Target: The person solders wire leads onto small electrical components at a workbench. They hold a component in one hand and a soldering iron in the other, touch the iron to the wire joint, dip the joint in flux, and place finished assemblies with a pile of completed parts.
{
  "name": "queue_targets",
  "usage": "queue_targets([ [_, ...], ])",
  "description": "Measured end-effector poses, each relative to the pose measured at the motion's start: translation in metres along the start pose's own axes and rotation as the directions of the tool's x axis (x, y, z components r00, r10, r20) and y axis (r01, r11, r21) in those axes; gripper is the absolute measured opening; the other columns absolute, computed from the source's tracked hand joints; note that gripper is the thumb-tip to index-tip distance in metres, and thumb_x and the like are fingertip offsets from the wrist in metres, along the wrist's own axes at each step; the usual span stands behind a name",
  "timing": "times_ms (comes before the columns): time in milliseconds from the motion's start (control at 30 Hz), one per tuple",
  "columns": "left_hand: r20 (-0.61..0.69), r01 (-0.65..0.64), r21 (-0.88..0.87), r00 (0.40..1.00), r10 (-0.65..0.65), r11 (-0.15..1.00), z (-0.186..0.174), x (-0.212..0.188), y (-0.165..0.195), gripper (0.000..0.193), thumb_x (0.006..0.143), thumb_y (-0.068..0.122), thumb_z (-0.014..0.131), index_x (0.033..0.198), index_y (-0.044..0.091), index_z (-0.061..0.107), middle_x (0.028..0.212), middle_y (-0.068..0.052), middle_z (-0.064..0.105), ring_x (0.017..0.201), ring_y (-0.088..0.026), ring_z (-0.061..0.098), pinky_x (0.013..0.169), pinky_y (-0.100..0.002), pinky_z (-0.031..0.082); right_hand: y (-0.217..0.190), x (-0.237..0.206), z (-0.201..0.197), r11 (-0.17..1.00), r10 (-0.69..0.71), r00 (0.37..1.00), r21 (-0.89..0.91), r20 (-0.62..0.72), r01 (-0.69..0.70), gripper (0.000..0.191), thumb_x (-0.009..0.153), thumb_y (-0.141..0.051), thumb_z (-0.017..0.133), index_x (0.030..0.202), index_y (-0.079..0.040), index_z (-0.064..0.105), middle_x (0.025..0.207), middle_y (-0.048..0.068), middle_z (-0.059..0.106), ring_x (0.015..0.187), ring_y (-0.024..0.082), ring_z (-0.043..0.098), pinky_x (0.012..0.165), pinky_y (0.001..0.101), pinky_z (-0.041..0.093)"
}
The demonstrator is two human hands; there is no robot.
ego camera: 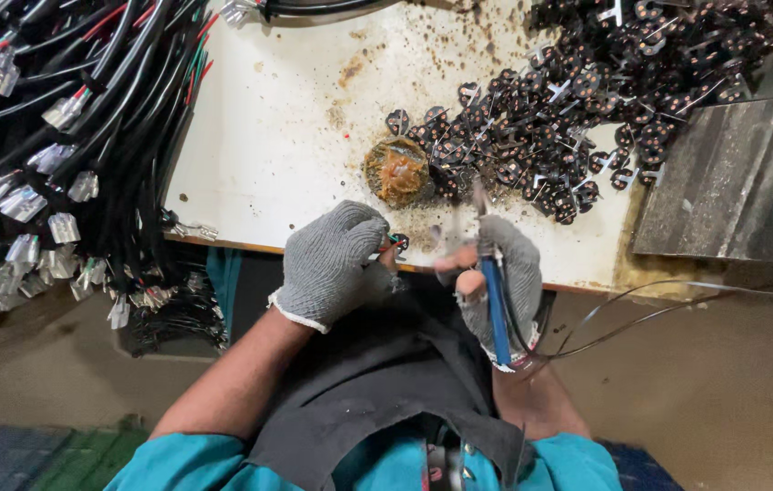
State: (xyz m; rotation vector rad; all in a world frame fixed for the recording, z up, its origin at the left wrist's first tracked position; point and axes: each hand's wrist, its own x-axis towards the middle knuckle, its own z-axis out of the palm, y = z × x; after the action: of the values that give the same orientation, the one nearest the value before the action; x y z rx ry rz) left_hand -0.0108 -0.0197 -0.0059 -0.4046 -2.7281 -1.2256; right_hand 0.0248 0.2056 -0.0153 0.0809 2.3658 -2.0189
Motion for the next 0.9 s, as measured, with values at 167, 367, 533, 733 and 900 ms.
queue_targets([
  [167,-0.016,0.003,-0.017,1.000,-0.004,1.000,-0.006,-0.001,0.006,0.019,0.075,0.018,0.083,0.083,0.013,0.066,0.092,-0.006,0.068,0.076,-0.028,0.068,0.063,-0.040,0.053,-0.013,0.031,0.003,0.920,-0.257,0.966,-0.300,0.024,0.252,0.043,0.100,-0.015,0.079,0.133,-0.006,0.053,0.097,0.005,0.074,0.082,0.018,0.074,0.078,0.0316,0.059],
  [367,0.004,0.001,0.001,1.000,-0.001,1.000,-0.018,-0.001,0.010,0.017,0.073,0.021,0.080,0.081,0.013,0.066,0.093,-0.006,0.068,0.075,-0.029,0.068,0.063,-0.040,0.054,-0.051,0.059,0.012,0.581,-0.399,0.905,-0.722,0.149,0.375,0.046,0.088,-0.018,0.086,0.124,-0.010,0.059,0.099,0.002,0.077,0.090,0.026,0.074,0.082,0.0373,0.055],
  [533,0.016,-0.012,-0.020,1.000,0.012,1.000,-0.025,-0.005,0.008,0.018,0.075,0.020,0.080,0.084,0.012,0.066,0.093,-0.006,0.067,0.076,-0.029,0.068,0.063,-0.041,0.053,-0.057,0.060,0.024,0.520,-0.362,0.919,-0.784,0.157,0.339,0.051,0.080,-0.022,0.089,0.122,-0.013,0.061,0.096,0.000,0.077,0.087,0.027,0.072,0.078,0.0399,0.053],
  [733,-0.004,-0.026,-0.039,1.000,0.026,0.999,-0.033,-0.010,0.011,0.018,0.075,0.020,0.079,0.083,0.012,0.065,0.093,-0.006,0.067,0.078,-0.029,0.068,0.064,-0.041,0.054,-0.077,0.037,0.010,0.747,-0.298,0.932,-0.557,0.206,0.362,0.052,0.087,-0.017,0.085,0.130,-0.011,0.055,0.101,0.004,0.073,0.089,0.023,0.072,0.078,0.0353,0.058],
  [900,-0.024,-0.014,-0.008,1.000,0.014,1.000,-0.048,-0.015,0.021,0.019,0.074,0.022,0.080,0.081,0.013,0.065,0.090,-0.007,0.066,0.076,-0.030,0.068,0.062,-0.043,0.053,-0.141,0.037,-0.003,0.629,0.223,0.830,-0.726,0.511,0.278,0.068,0.069,-0.012,0.091,0.126,-0.016,0.054,0.086,0.006,0.077,0.080,0.024,0.072,0.068,0.0361,0.055],
])
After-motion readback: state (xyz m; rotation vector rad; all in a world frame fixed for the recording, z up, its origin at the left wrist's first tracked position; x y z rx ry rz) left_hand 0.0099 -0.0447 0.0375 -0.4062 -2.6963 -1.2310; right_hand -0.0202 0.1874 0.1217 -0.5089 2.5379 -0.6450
